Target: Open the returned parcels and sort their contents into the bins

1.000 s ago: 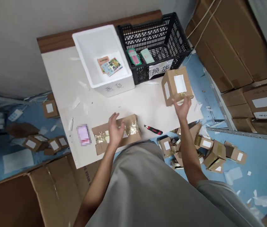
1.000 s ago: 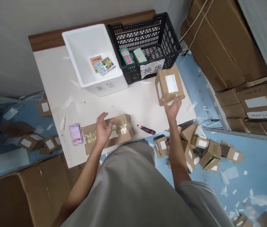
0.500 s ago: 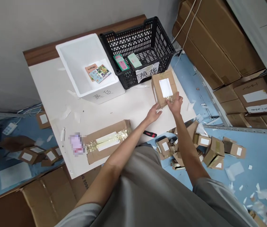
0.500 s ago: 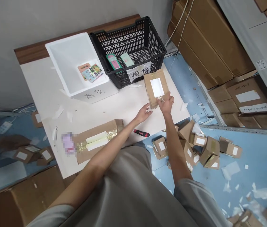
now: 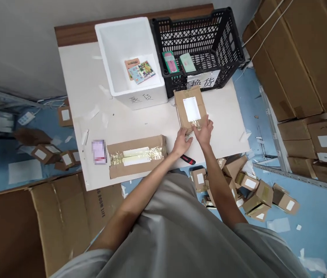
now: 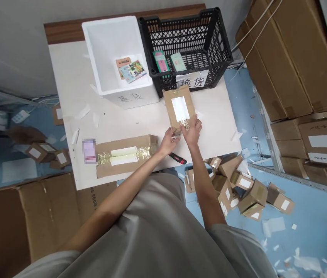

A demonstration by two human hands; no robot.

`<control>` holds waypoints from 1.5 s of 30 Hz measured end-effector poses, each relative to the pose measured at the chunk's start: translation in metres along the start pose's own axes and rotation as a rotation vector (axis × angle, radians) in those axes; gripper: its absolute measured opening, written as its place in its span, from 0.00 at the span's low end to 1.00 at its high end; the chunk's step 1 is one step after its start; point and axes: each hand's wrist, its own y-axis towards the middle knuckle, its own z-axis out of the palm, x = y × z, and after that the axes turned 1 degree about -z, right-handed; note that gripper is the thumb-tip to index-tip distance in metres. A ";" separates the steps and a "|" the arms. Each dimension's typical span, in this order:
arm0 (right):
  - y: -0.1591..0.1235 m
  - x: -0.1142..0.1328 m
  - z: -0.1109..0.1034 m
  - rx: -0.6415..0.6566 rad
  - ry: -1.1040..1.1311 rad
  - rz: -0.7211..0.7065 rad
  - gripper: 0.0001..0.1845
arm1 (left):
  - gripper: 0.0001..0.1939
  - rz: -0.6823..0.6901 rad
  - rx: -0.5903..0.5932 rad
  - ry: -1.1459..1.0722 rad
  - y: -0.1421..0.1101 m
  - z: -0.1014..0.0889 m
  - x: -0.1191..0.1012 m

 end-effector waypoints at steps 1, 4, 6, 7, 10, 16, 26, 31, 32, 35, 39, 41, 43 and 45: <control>0.000 -0.004 0.000 -0.006 0.043 -0.008 0.58 | 0.31 -0.004 -0.009 -0.023 -0.004 -0.009 0.000; -0.015 -0.025 -0.002 -0.057 0.197 0.022 0.58 | 0.28 0.032 -0.069 -0.114 -0.026 -0.049 0.000; -0.040 -0.041 0.000 -0.081 0.237 0.079 0.59 | 0.27 0.079 -0.160 -0.128 -0.051 -0.088 0.002; -0.056 -0.047 0.003 -0.064 0.228 0.102 0.59 | 0.26 0.088 -0.216 -0.109 -0.065 -0.109 0.005; -0.111 -0.055 0.021 0.127 0.146 0.112 0.54 | 0.25 0.057 -0.403 -0.052 -0.108 -0.172 0.019; -0.174 -0.038 0.065 0.387 -0.152 0.064 0.29 | 0.24 -0.038 -0.685 0.008 -0.168 -0.259 0.066; -0.161 0.008 0.048 0.316 -0.284 0.004 0.22 | 0.22 -0.124 -0.575 -0.045 -0.208 -0.300 0.106; -0.152 0.054 0.007 0.119 -0.083 -0.081 0.27 | 0.19 -0.092 -0.444 -0.082 -0.206 -0.306 0.110; -0.151 0.067 -0.002 0.108 -0.048 -0.108 0.28 | 0.19 -0.082 -0.419 -0.084 -0.204 -0.308 0.110; -0.155 0.113 -0.024 0.147 0.008 -0.183 0.29 | 0.17 -0.070 -0.356 -0.087 -0.197 -0.312 0.115; -0.170 0.183 -0.031 0.339 -0.040 -0.332 0.26 | 0.18 -0.063 -0.291 -0.089 -0.186 -0.317 0.123; -0.179 0.217 -0.025 0.468 -0.094 -0.419 0.24 | 0.18 -0.059 -0.262 -0.087 -0.181 -0.319 0.128; -0.186 0.247 -0.014 0.599 -0.164 -0.503 0.23 | 0.19 -0.054 -0.228 -0.090 -0.177 -0.322 0.131; -0.192 0.273 -0.002 0.720 -0.262 -0.589 0.24 | 0.20 -0.042 -0.191 -0.091 -0.173 -0.324 0.135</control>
